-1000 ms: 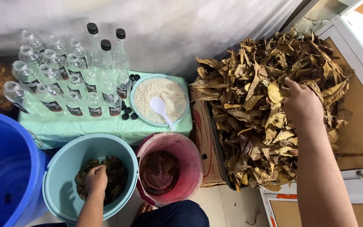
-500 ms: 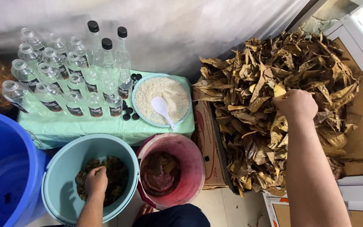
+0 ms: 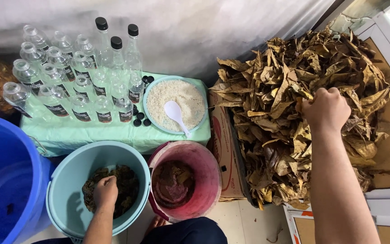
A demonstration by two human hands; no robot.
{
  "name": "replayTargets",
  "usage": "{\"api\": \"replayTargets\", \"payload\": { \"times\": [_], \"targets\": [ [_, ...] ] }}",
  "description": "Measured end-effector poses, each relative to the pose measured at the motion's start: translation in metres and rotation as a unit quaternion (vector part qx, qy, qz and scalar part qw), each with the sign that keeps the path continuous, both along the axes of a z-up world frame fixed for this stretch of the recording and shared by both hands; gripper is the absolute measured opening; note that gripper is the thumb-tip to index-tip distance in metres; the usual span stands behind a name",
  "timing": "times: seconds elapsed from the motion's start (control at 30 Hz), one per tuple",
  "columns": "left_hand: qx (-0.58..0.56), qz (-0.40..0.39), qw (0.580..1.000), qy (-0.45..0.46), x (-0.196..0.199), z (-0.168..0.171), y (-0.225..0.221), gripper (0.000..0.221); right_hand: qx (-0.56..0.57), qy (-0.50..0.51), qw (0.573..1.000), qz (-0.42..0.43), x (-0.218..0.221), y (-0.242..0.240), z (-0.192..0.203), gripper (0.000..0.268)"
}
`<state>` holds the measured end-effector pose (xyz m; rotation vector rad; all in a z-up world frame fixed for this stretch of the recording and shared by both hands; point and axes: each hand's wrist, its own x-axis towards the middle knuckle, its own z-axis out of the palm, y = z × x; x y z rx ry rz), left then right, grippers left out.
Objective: Preparing the mixture for charcoal briquettes by crumbling dried leaves and mixing them with charcoal dust and a binder by hand.
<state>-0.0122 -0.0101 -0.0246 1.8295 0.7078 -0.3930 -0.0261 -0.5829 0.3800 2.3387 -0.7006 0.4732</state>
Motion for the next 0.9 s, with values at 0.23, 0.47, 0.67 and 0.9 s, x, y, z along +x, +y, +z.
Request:
{"api": "replayTargets", "payload": {
  "times": [0.23,0.47,0.67,0.9],
  "targets": [
    [-0.016,0.000,1.000,0.018,-0.002,0.019,-0.003,0.035,-0.019,-0.090,0.992,0.087,-0.012,0.000,0.015,0.007],
    [0.002,-0.009,1.000,0.008,-0.002,0.008,-0.004,0.036,0.128,-0.074,0.984,0.102,-0.026,0.019,0.039,0.017],
    [-0.002,-0.002,1.000,-0.001,-0.001,0.004,-0.004,0.036,0.178,0.157,0.963,-0.130,-0.033,0.057,0.064,0.035],
    [0.003,-0.007,1.000,0.020,-0.002,0.005,-0.008,0.035,0.162,0.181,0.964,-0.104,-0.047,0.050,0.045,0.041]
  ]
}}
